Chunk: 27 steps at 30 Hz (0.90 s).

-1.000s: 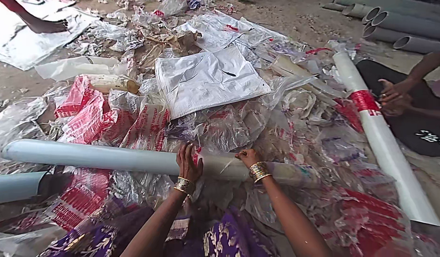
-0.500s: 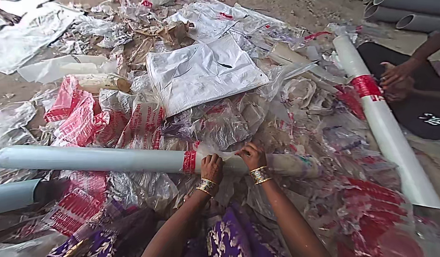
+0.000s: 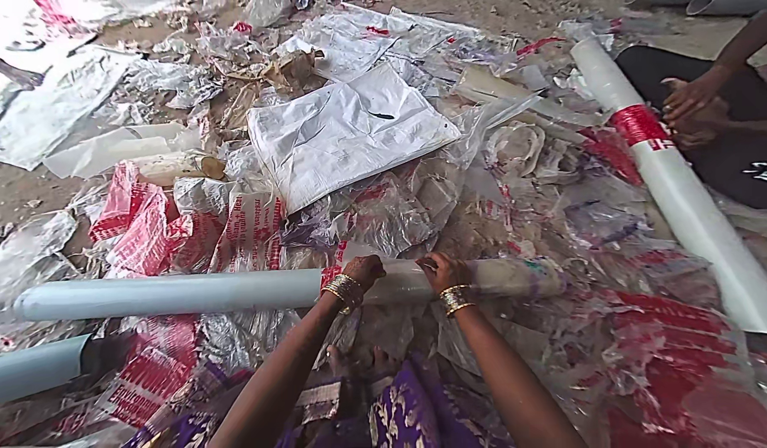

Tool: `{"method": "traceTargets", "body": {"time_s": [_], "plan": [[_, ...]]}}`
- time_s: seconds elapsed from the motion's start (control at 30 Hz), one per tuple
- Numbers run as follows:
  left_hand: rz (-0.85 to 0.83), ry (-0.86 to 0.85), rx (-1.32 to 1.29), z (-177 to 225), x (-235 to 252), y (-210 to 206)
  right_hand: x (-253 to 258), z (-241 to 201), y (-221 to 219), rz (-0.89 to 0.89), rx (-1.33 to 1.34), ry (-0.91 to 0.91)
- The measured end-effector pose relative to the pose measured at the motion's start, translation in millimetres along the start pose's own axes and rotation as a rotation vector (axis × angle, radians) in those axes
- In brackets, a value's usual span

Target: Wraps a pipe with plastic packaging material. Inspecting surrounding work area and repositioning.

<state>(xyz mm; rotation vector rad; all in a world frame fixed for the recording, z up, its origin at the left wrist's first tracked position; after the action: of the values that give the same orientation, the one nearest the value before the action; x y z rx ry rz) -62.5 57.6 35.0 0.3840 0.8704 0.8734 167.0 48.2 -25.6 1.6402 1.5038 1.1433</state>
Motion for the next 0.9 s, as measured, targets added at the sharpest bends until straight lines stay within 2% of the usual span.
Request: {"method": "traceTargets", "body": {"time_s": [0.1, 0.17, 0.27, 0.4, 0.53, 0.7, 0.83, 0.9], "plan": [[0.303, 0.042, -0.079, -13, -26, -16, 11, -7, 7, -0.123, -0.038, -0.08], [0.467, 0.065, -0.017, -26, -39, -36, 14, -9, 7, -0.136, -0.052, -0.097], [0.569, 0.152, 0.12, -34, -47, -61, 9, -7, 2, -0.084, -0.048, -0.063], [0.666, 0.088, 0.185, -31, -43, -78, 4, -6, 0, -0.011, -0.039, -0.021], [0.611, 0.113, 0.189, -29, -40, -76, 2, -2, -4, 0.045, -0.027, 0.002], [0.234, 0.251, 0.058, -19, -46, -28, -3, -3, -10, 0.146, -0.016, 0.066], [0.071, 0.167, 0.044, -25, -36, -2, -12, 6, -15, 0.218, -0.014, 0.123], [0.017, 0.104, 0.075, -28, -34, 4, -15, 4, -11, 0.17, 0.004, 0.13]]}}
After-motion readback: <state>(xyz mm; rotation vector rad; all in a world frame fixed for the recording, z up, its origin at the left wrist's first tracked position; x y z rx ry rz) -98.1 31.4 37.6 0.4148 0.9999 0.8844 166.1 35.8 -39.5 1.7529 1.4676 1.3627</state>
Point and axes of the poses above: each hand's wrist, its own x-axis towards the middle knuckle, its own y-axis out of the back of the hand, z = x × y, the point moved 1 cm from there along x, towards the middle knuckle, and after that the axes turned 4 degrees about z, right-handed, at the moved point
